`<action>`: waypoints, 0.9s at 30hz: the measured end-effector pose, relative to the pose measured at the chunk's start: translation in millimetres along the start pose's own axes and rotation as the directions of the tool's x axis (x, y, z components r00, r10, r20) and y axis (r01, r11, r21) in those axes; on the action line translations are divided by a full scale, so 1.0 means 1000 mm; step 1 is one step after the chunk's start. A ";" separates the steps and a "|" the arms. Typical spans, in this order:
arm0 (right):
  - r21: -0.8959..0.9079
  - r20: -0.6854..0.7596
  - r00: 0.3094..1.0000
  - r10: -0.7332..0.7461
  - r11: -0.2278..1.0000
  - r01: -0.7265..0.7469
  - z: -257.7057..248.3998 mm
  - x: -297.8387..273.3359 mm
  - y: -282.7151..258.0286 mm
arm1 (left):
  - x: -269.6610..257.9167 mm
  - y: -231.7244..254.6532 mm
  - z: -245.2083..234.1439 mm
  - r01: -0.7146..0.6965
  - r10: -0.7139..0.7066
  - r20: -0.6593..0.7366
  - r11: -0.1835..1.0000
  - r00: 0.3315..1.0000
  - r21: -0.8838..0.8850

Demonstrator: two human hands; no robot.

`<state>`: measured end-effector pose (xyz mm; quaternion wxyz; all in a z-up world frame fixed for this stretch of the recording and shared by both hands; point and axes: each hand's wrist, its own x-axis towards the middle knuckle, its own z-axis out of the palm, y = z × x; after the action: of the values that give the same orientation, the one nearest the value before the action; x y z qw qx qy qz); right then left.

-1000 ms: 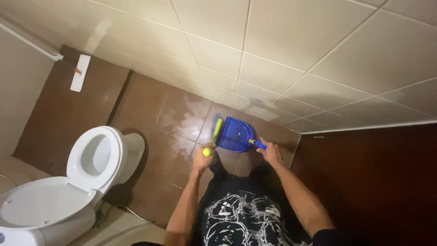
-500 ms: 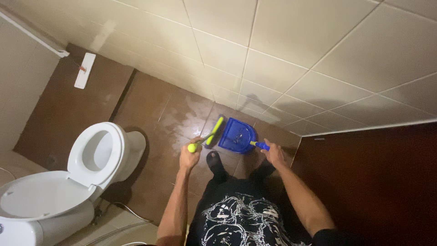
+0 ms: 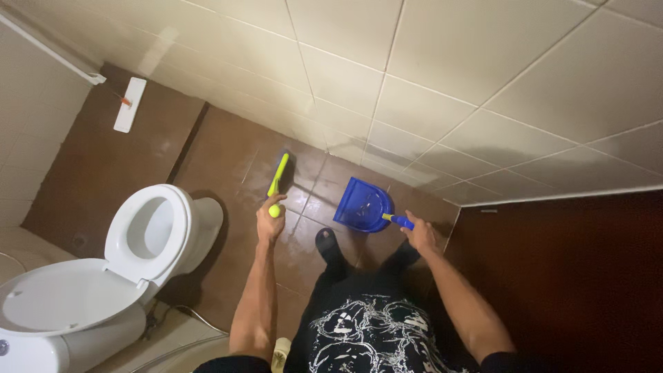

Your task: The person cleans the bathroom floor by sweeping debris into a dustpan using a small hand broom.

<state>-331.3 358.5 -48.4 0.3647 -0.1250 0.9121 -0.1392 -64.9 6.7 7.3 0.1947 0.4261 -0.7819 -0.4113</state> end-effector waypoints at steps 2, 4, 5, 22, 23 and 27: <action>0.006 -0.010 1.000 0.009 1.000 -0.009 0.005 0.003 0.005 | 0.003 -0.008 0.006 0.015 -0.015 0.026 1.000 1.000 0.015; 0.163 -0.076 0.992 -0.096 0.981 0.107 0.006 0.004 0.009 | 0.003 -0.012 0.016 0.093 -0.099 0.069 0.992 0.993 0.084; 0.165 -0.078 0.993 -0.092 0.981 0.104 0.006 0.005 0.009 | -0.001 -0.012 0.023 0.090 -0.096 0.073 0.992 0.993 0.084; 0.068 -0.104 0.993 -0.049 0.996 0.057 0.011 0.005 -0.004 | -0.093 0.037 0.037 0.108 -0.073 0.431 0.993 0.899 -0.058; 0.067 -0.102 0.993 -0.052 0.996 0.059 0.011 0.005 -0.005 | -0.089 0.038 0.033 0.110 -0.075 0.429 0.992 0.900 -0.057; 0.111 -0.134 0.985 -0.106 0.986 0.121 0.008 0.007 -0.005 | -0.072 0.048 0.025 0.079 -0.016 0.405 0.987 0.914 -0.141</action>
<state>-329.8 349.9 -57.0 0.3037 -0.1457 0.9152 -0.2214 -64.8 92.5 35.1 0.0519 0.3350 -0.7604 -0.5539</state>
